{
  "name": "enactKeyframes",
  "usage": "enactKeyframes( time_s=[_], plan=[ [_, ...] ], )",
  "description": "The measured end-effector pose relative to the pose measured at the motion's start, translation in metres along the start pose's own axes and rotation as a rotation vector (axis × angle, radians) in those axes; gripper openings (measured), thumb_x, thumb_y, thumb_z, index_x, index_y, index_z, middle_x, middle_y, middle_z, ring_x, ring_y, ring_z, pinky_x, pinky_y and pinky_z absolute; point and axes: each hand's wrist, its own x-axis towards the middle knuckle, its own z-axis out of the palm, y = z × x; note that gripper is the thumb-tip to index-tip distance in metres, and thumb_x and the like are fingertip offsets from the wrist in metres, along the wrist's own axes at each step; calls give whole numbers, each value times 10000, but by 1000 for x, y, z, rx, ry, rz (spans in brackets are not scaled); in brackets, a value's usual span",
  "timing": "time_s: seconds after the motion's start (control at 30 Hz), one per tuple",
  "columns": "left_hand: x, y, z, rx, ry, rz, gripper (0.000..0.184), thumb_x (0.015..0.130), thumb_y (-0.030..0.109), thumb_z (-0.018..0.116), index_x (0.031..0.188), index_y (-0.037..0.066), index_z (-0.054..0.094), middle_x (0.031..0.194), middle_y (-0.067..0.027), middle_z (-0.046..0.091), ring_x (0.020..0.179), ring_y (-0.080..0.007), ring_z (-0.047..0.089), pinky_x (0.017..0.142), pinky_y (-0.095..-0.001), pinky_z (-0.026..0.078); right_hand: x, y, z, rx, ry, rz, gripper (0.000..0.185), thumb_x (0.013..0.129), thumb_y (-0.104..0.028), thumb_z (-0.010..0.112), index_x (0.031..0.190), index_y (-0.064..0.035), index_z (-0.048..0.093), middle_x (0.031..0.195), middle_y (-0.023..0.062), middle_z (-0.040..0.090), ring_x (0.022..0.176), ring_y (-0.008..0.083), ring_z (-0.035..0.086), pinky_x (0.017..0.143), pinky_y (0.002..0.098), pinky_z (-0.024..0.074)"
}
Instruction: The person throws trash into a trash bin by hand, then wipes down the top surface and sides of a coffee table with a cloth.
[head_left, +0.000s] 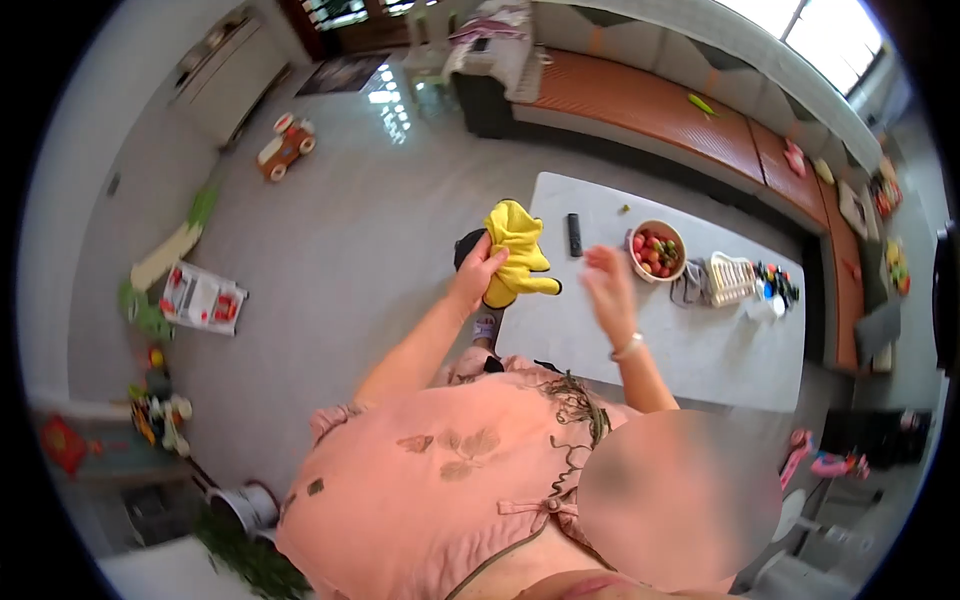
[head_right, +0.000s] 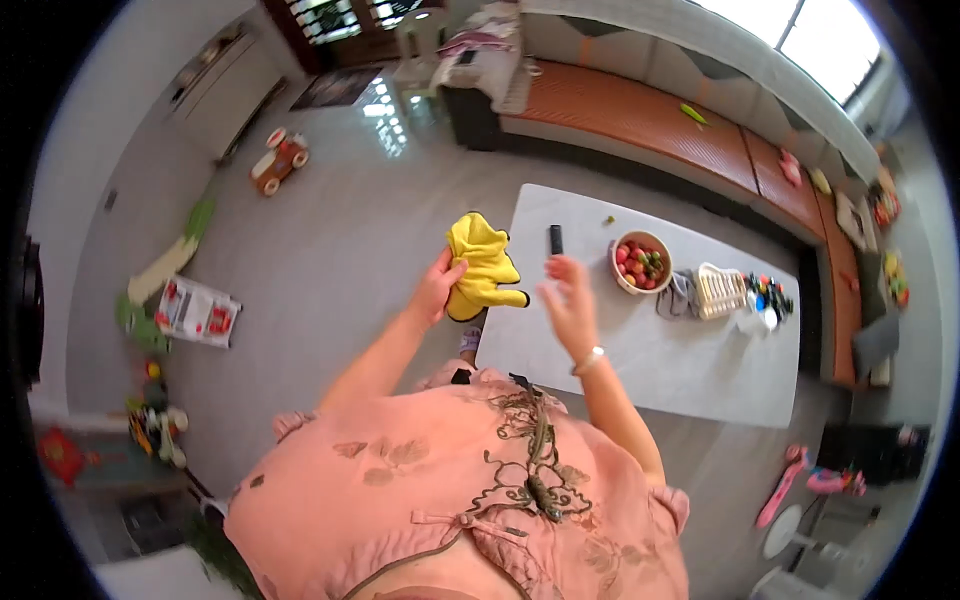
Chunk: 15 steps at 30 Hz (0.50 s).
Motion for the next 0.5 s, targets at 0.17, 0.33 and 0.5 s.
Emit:
enactKeyframes(
  time_s=[0.17,0.33,0.5],
  plan=[
    [0,-52,36,105,-224,-74,503,978,142,465,1450,80,304,1347,-74,499,1207,-190,514,990,-332,437,-42,90,43,265,-25,304,486,860,-155,661,1273,-5,453,1135,122,609,1028,196,588,868,339,490],
    [-26,-78,52,150,-230,-325,540,954,139,504,1459,119,312,1311,-40,524,1124,-132,542,881,-275,469,-89,94,19,-88,29,457,366,835,-246,676,1092,-4,576,948,171,655,855,231,639,769,341,502],
    [-29,-98,37,302,-239,-354,630,881,84,583,1449,89,312,1072,-27,624,648,-49,496,470,-200,368,-123,128,0,-240,140,409,301,875,-204,609,1137,-56,600,1047,194,654,953,350,627,827,385,490]
  ],
)
